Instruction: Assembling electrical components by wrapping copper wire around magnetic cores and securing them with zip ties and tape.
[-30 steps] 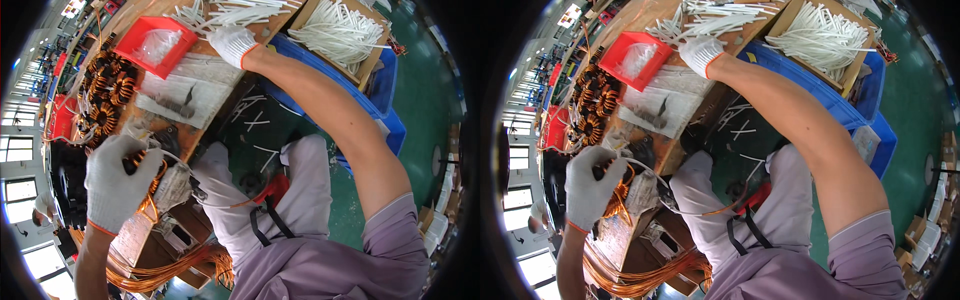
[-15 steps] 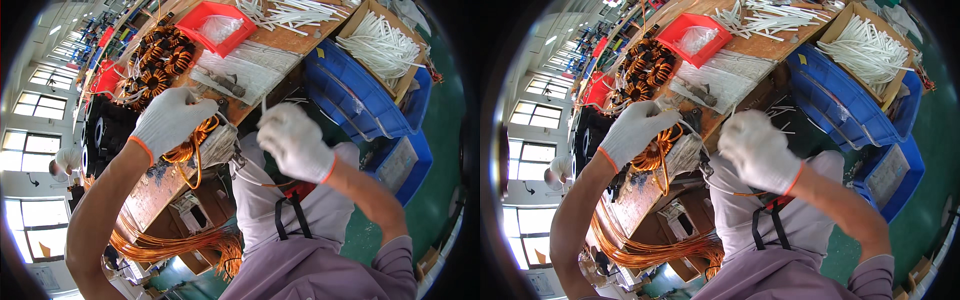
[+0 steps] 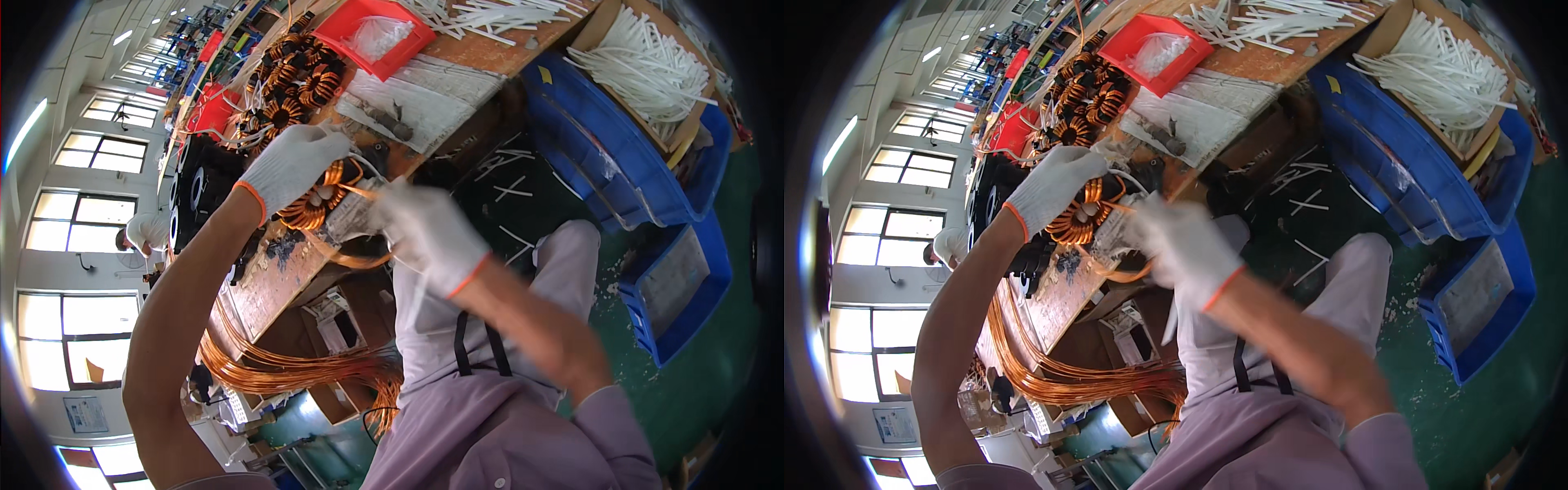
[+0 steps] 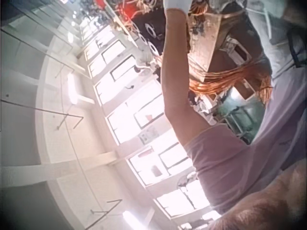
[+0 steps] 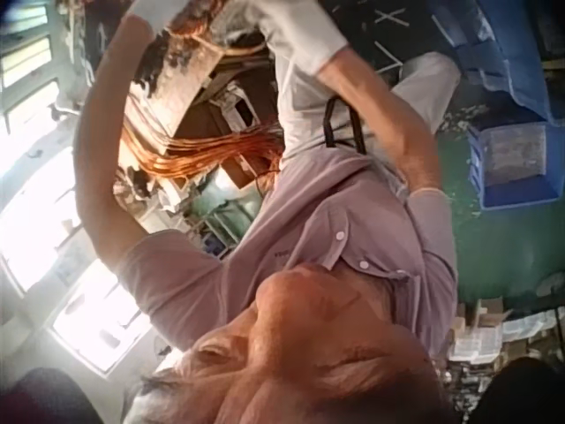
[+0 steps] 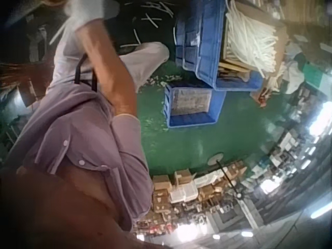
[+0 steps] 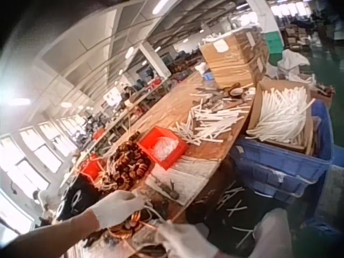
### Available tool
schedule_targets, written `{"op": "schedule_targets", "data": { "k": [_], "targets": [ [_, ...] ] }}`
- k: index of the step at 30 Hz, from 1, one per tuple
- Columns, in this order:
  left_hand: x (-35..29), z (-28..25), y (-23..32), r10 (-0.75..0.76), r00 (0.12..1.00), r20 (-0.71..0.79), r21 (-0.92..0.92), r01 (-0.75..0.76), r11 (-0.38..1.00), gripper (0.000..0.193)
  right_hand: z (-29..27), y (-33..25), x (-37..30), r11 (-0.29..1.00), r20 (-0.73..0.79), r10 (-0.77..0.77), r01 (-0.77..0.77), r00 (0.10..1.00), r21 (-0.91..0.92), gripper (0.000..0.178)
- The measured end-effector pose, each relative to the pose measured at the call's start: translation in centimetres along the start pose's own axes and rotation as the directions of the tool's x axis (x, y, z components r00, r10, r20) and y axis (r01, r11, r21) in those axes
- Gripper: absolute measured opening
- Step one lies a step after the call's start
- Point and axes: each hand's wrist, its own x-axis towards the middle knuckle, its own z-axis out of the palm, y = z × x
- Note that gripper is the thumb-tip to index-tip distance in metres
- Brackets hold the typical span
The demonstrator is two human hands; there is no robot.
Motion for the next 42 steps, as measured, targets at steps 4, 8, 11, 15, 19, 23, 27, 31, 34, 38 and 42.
{"op": "schedule_targets", "data": {
  "k": [4,8,11,15,19,23,27,31,34,38,42],
  "targets": [
    [-0.5,1.8,-1.2,0.723,0.64,-0.26,0.739,-0.35,0.576,0.034,-3.8,-4.7,-7.3,0.85,0.072,-0.141,0.158,0.987,-0.502,0.039],
    [-3.1,8.3,2.3,0.935,0.251,0.25,0.52,-0.849,0.089,0.036,-7.5,-5.3,-12.3,0.666,0.053,-0.205,0.179,0.977,-0.724,0.034],
    [-4.1,12.7,3.7,0.929,0.249,0.276,0.365,-0.921,0.138,0.034,-8.5,-4.7,-15.6,0.482,0.108,-0.302,0.249,0.947,-0.84,0.029],
    [-4.8,14.1,5.7,0.912,0.231,0.339,0.373,-0.923,0.095,0.03,-8.1,-5.7,-18.6,0.215,0.065,-0.32,0.14,0.945,-0.967,0.021],
    [-4.1,14.4,7.0,0.917,0.289,0.273,0.24,-0.944,0.226,0.025,-8.5,-4.3,-21.3,-0.207,0.228,-0.64,0.121,0.734,-0.971,0.044],
    [-4.6,14.0,7.4,0.911,0.257,0.323,0.217,-0.957,0.193,0.026,-7.9,-3.5,-20.9,-0.347,0.27,-0.646,0.04,0.714,-0.937,0.035],
    [-5.8,14.8,8.1,0.941,0.186,0.283,0.223,-0.967,0.124,0.024,-7.8,-3.6,-21.2,0.127,0.08,-0.569,0.184,0.818,-0.975,0.026],
    [-5.5,15.2,7.5,0.958,0.099,0.269,0.222,-0.974,0.038,0.018,-5.7,-5.2,-21.8,0.693,-0.304,-0.156,-0.115,0.94,-0.712,0.02],
    [-5.4,15.1,7.9,0.946,0.13,0.296,0.17,-0.982,0.082,0.017,-6.9,-2.9,-21.8,-0.248,0.231,-0.706,0.072,0.67,-0.966,0.018],
    [-5.3,14.6,7.4,0.882,0.21,0.422,-0.068,-0.963,0.262,0.017,-7.4,-2.2,-21.0,-0.548,0.443,-0.566,0.083,0.695,-0.832,0.02],
    [-6.0,13.9,8.4,0.88,0.178,0.441,-0.068,-0.971,0.23,0.035,-7.1,-2.2,-20.7,0.457,-0.004,-0.428,0.213,0.904,-0.864,0.027]
  ]
}}
